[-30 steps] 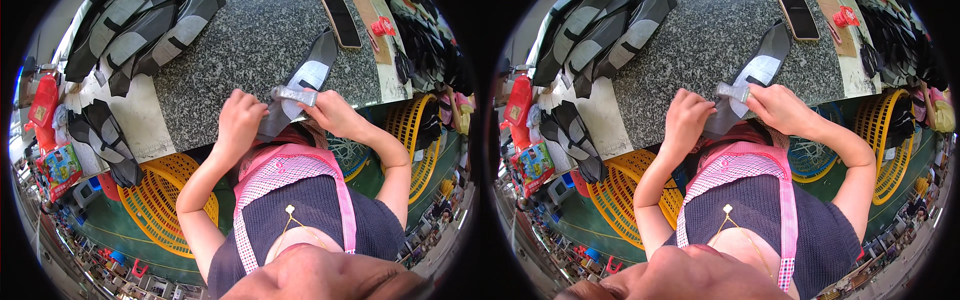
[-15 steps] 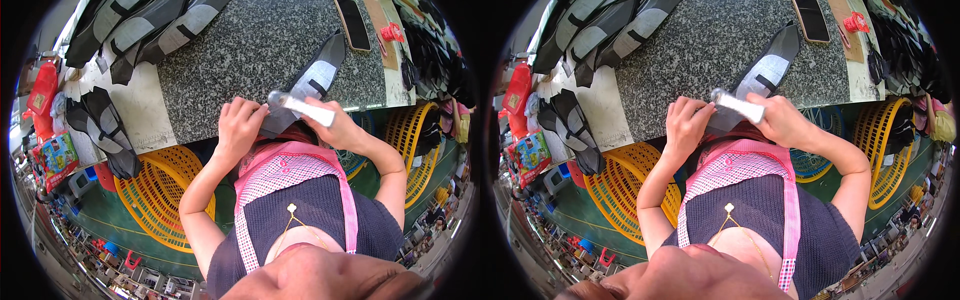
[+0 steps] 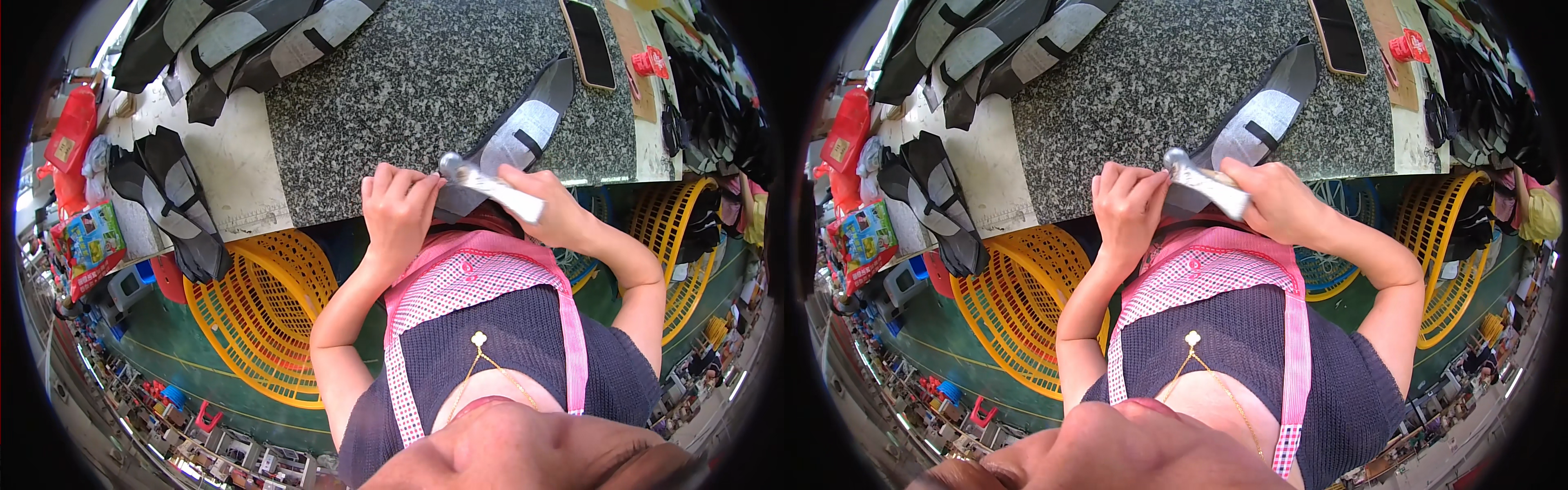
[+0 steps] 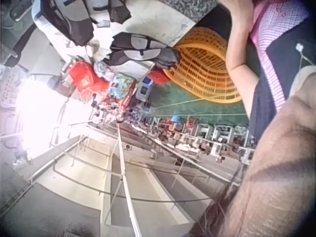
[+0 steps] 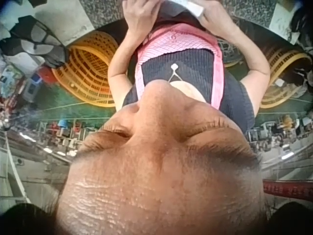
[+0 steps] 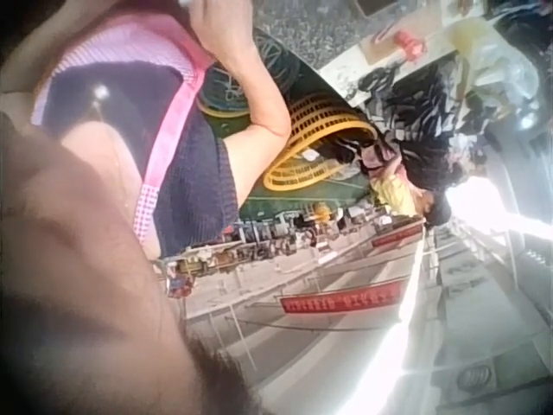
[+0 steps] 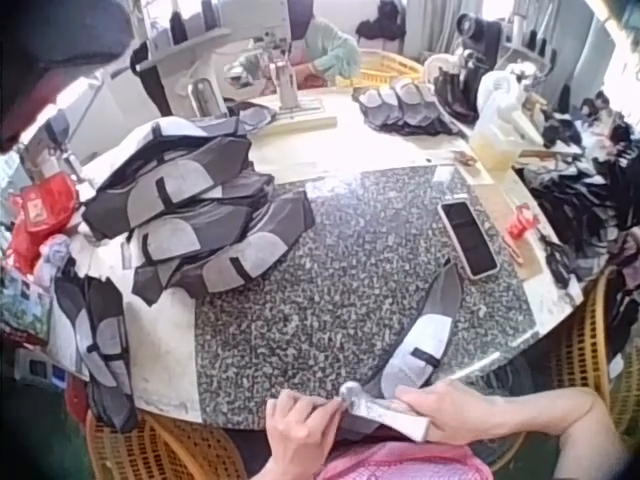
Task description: Hammering and assembling shoe upper components on a factory workbench.
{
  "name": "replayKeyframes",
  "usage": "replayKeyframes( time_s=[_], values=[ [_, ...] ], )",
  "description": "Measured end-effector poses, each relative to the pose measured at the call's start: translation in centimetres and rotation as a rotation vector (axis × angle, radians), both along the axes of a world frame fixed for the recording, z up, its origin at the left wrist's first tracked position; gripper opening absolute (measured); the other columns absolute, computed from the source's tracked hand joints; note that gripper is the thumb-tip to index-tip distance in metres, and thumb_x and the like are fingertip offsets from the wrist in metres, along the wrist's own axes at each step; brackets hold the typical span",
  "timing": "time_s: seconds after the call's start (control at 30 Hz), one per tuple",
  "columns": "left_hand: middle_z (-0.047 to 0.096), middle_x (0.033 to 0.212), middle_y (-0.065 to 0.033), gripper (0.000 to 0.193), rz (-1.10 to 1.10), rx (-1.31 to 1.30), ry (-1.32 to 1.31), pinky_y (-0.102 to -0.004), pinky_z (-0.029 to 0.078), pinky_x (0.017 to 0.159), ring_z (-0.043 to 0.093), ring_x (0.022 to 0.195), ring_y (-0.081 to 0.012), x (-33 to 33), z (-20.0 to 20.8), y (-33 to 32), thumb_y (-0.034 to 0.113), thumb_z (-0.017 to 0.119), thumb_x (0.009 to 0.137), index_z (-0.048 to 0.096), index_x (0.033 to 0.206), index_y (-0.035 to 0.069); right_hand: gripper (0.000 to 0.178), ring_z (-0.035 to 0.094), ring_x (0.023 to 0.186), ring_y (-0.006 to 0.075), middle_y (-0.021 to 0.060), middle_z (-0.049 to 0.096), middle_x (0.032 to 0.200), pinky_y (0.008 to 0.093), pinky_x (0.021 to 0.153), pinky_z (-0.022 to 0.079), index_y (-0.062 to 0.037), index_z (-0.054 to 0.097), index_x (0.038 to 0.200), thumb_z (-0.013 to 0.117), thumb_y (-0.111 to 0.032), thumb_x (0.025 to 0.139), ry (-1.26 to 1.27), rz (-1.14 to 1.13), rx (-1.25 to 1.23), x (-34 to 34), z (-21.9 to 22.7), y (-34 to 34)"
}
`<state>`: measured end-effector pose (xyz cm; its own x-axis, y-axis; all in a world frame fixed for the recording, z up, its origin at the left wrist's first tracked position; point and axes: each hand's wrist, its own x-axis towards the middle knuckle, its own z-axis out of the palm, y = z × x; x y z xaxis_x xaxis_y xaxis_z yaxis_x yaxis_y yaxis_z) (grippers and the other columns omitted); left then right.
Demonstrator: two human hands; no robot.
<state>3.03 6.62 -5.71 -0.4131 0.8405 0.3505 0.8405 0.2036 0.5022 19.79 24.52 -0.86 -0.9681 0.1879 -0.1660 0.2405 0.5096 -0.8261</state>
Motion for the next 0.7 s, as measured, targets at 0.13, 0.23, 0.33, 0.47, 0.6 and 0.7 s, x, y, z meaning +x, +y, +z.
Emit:
replayKeyframes(
  time_s=[0.13,0.23,0.33,0.47,0.6,0.7],
  values=[
    [0.063,0.087,-0.0007,0.018,-0.087,-0.074,0.214,-0.0360,0.043,0.072,0.057,0.085,-0.0215,0.9,-0.3,-0.4,0.012,0.074,0.079,0.072,0.097,0.008,0.017,0.063,0.076,0.0474,0.0255,0.062,0.075,0.0536,0.064,0.048,0.0005,0.051,0.103,0.055,-0.004,0.087,-0.012,-0.070,0.077,-0.8,-0.2,0.7],
    [0.057,0.083,-0.0050,0.015,-0.128,-0.057,0.308,-0.0343,0.041,0.068,0.053,0.083,-0.0215,1.0,-0.2,-0.3,0.013,0.068,0.084,0.067,0.093,0.001,0.016,0.064,0.076,0.0467,0.0259,0.062,0.075,0.0543,0.064,0.049,0.0009,0.051,0.102,0.056,-0.005,0.088,0.010,-0.029,0.046,-0.6,-0.4,0.4],
    [0.057,0.083,-0.0048,0.016,-0.145,-0.080,0.357,-0.0332,0.041,0.068,0.053,0.084,-0.0210,1.0,-0.6,-0.2,0.012,0.068,0.083,0.067,0.094,0.000,0.014,0.064,0.077,0.0466,0.0263,0.062,0.074,0.0542,0.065,0.049,0.0008,0.052,0.100,0.056,-0.004,0.088,-0.146,0.084,0.181,-1.5,-0.6,0.5],
    [0.057,0.084,-0.0053,0.019,-0.163,-0.036,0.363,-0.0329,0.040,0.066,0.053,0.081,-0.0204,0.8,-0.2,-0.3,0.011,0.069,0.080,0.068,0.095,0.000,0.016,0.064,0.075,0.0467,0.0253,0.063,0.073,0.0560,0.067,0.050,0.0001,0.052,0.100,0.058,-0.012,0.091,0.017,-0.010,0.075,-1.6,0.4,0.7],
    [0.063,0.095,-0.0070,0.025,-0.187,-0.045,0.287,-0.0338,0.046,0.073,0.059,0.089,-0.0214,1.0,-0.8,-0.4,0.012,0.069,0.079,0.068,0.100,-0.001,0.017,0.065,0.075,0.0457,0.0250,0.064,0.073,0.0550,0.065,0.050,-0.0004,0.054,0.099,0.057,-0.016,0.094,-0.137,0.106,0.208,-2.0,-0.6,1.0],
    [0.066,0.116,-0.0117,0.037,-0.267,0.027,0.252,-0.0348,0.052,0.092,0.063,0.112,-0.0243,3.1,-1.8,0.1,0.023,0.069,0.087,0.067,0.114,-0.002,0.015,0.064,0.075,0.0455,0.0245,0.063,0.073,0.0539,0.063,0.049,-0.0008,0.053,0.099,0.058,-0.015,0.094,-0.103,0.054,0.132,-2.6,-0.6,1.9]
  ],
)
